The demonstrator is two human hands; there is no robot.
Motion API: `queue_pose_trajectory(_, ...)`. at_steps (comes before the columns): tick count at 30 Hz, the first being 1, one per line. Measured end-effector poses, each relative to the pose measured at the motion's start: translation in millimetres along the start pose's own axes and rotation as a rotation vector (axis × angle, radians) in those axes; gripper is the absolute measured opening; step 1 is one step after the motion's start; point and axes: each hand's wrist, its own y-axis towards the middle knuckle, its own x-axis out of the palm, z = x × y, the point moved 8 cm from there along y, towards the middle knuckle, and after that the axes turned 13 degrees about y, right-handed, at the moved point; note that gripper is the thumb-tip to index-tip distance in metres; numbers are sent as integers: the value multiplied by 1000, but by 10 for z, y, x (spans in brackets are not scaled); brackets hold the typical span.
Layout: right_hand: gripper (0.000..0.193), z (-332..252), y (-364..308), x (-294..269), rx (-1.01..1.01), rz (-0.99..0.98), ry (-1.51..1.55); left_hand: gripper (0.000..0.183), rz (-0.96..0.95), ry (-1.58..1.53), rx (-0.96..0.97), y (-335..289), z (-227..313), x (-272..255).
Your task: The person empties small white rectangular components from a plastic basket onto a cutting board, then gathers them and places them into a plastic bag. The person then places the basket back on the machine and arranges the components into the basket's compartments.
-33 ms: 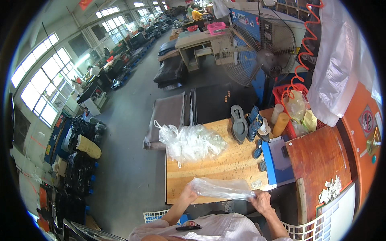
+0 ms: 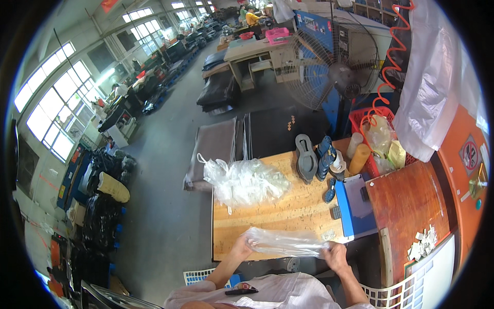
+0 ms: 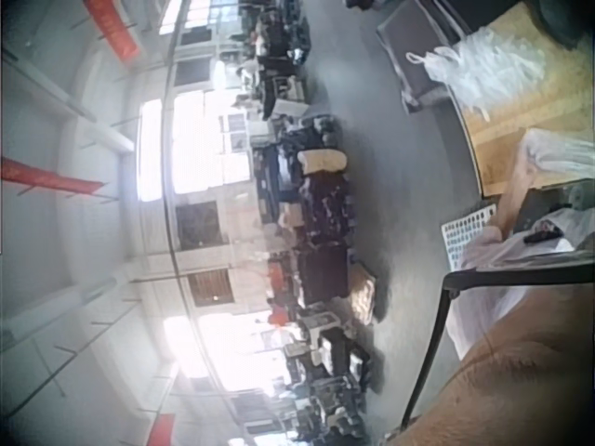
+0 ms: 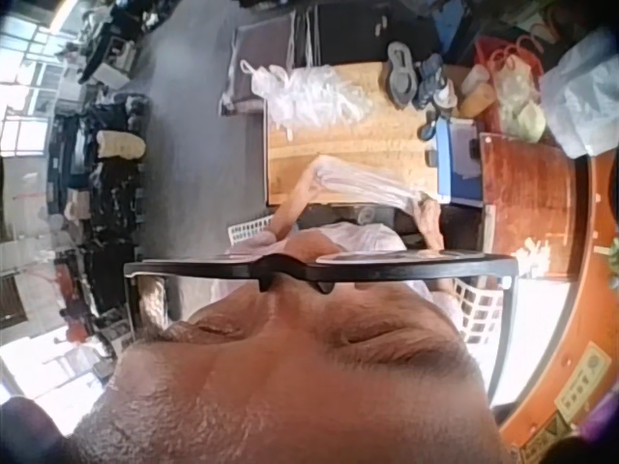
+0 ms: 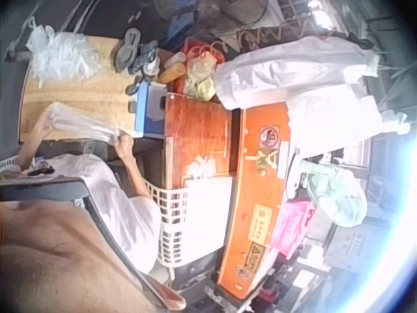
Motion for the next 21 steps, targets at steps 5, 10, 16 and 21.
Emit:
queue_pose_trajectory(5,18,1048,191,44,553,346,1101,18,-381,433,-253,-332,-301,288)
queue_pose_trajectory(10,15,826,-91,183,702,41,1264,39,-694,-224,204,-261,104,481)
queue_pose_trajectory(16,20,419,-263,390,727,-81,1631,39,-410,-370,91,483,-262,35)
queue_pose_trajectory(21,28,561,165,184,549,66,1228,35,-157,-110,8,1053,-700,-150)
